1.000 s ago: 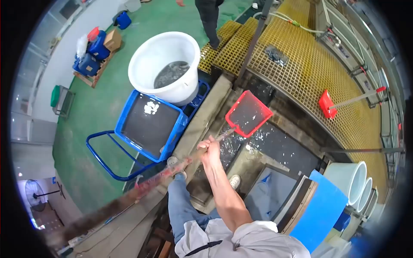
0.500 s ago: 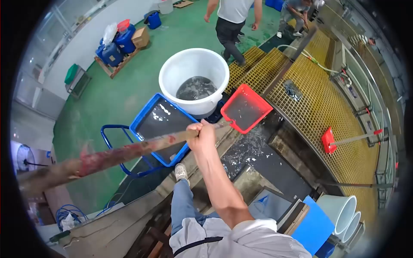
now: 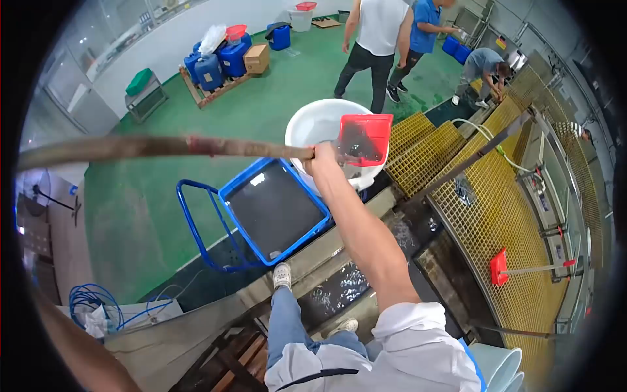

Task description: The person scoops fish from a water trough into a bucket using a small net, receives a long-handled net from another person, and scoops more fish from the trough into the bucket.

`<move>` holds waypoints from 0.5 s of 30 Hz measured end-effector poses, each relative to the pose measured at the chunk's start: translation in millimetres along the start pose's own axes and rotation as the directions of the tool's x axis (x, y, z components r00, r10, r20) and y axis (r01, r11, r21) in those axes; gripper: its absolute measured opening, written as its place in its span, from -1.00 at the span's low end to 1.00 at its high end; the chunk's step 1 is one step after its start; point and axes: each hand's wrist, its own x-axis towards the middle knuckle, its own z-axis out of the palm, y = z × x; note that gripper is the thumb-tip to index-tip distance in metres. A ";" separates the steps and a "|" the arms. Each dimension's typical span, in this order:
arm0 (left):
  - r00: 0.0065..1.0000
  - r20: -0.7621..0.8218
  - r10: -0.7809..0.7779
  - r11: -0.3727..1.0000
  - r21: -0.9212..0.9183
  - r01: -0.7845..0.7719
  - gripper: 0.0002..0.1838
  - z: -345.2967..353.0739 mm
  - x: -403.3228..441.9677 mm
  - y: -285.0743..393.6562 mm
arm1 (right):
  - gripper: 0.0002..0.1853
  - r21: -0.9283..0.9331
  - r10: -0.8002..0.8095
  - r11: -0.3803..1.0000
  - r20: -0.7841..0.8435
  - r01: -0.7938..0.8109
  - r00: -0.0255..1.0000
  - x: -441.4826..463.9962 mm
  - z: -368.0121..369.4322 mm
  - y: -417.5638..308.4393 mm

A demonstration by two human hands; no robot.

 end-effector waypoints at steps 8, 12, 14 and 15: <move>0.809 -0.550 -0.207 0.977 -0.164 0.139 -0.58 -201.1 -83.7 -140.9 | -0.66 -0.603 -0.293 0.781 -0.127 0.161 0.948 70.7 -54.7 35.6; 0.405 -0.823 -0.398 0.917 -0.371 0.146 -0.58 -270.1 -169.2 -201.4 | -0.67 -0.831 -0.403 0.521 -0.039 0.194 0.914 82.8 -94.7 32.6; 0.444 -0.728 -0.522 0.851 -0.476 0.221 -0.62 -339.9 -243.7 -233.6 | -0.68 -0.905 -0.459 0.338 0.081 0.258 0.885 49.5 -101.3 17.7; 0.274 -0.816 -0.509 0.859 -0.461 0.221 -0.64 -340.5 -273.4 -249.1 | -0.69 -0.925 -0.453 0.310 0.061 0.221 0.889 45.9 -110.8 9.9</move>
